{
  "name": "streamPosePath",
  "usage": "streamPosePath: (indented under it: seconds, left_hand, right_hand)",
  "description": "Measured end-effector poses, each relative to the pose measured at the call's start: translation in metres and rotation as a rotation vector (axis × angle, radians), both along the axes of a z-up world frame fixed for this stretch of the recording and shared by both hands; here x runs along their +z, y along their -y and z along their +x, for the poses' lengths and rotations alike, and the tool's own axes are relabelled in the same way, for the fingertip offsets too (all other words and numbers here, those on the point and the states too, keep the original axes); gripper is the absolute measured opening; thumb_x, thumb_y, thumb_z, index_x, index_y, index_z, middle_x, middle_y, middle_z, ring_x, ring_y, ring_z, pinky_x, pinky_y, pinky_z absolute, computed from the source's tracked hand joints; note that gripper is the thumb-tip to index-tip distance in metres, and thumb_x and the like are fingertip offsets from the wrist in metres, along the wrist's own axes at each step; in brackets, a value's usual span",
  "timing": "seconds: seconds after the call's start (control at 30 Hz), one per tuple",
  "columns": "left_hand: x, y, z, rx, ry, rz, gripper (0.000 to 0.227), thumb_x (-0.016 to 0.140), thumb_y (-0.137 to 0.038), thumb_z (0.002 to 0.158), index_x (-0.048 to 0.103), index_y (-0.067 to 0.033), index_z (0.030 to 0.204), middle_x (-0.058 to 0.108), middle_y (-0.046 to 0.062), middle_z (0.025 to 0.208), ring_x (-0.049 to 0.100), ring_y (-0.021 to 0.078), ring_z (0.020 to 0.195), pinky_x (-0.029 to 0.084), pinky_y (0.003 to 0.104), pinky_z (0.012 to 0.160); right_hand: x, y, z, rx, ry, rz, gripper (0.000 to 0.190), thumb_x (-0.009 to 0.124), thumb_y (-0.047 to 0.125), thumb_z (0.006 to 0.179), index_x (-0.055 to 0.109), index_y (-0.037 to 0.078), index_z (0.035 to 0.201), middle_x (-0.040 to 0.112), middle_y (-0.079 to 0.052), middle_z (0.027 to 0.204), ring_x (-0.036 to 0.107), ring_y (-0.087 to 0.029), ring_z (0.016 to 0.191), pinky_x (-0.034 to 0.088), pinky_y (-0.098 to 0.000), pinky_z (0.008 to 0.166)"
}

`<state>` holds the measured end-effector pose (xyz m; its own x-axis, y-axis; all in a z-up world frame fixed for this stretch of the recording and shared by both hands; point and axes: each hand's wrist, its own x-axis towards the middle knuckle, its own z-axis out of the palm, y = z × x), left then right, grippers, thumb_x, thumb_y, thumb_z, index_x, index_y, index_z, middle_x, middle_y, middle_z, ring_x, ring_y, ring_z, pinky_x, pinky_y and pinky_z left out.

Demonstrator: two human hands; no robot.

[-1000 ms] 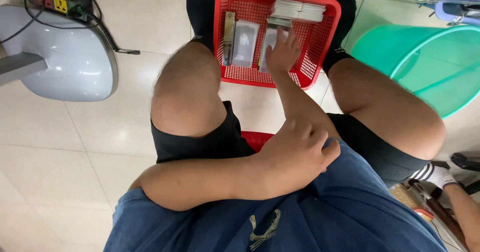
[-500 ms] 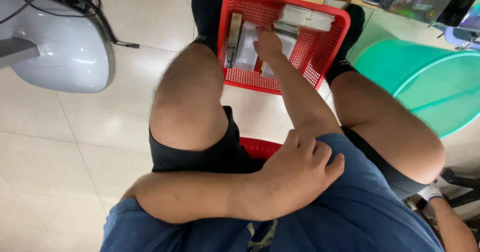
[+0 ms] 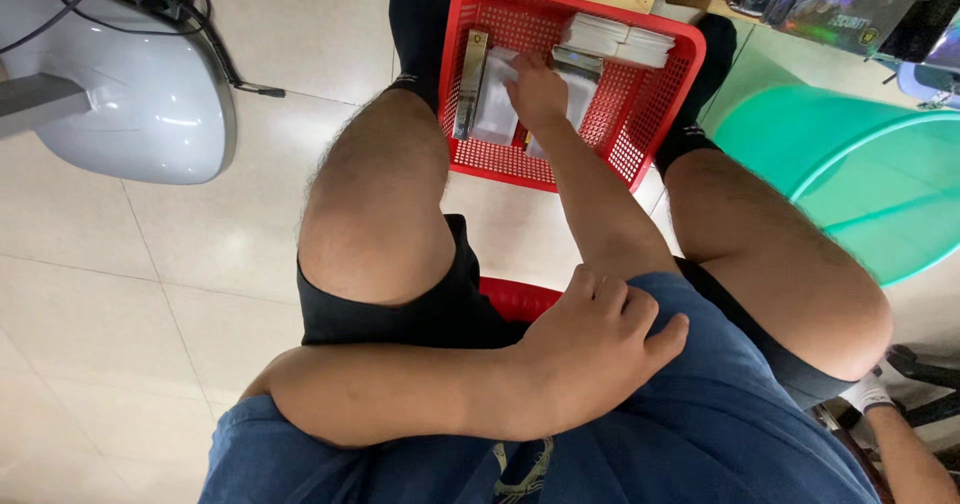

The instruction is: The person takes a box of glass screen protectors, wipes the box with a cloth, and then unpacks several individual screen protectors from the box into a red plastic basket.

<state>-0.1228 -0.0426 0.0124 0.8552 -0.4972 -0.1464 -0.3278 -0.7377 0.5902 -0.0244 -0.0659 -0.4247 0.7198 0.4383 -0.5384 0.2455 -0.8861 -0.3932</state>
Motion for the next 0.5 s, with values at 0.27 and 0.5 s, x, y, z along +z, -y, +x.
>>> streamPosePath:
  seconds: [0.27,0.5]
  left_hand:
    - [-0.001,-0.005,0.008,-0.111,-0.089,-0.043,0.074,0.086,-0.053,0.067,0.063,-0.0169,0.128,0.068,0.011,0.092,0.063,0.0338,0.086,0.045,0.048,0.067]
    - [-0.007,-0.012,0.013,-0.133,-0.120,-0.093,0.061,0.081,-0.036,0.080,0.059,-0.0111,0.131,0.066,0.020,0.093,0.064,0.0381,0.082,0.049,0.056,0.075]
  right_hand:
    - [0.005,0.005,-0.024,-0.233,-0.027,0.135,0.031,0.072,0.031,0.092,0.058,0.016,0.116,0.065,-0.011,0.116,0.068,-0.039,0.095,0.051,-0.0536,0.069]
    - [-0.042,0.023,-0.036,-0.500,-0.242,0.445,0.040,0.080,0.027,0.092,0.066,0.013,0.127,0.069,-0.020,0.122,0.066,-0.048,0.115,0.054,-0.0554,0.096]
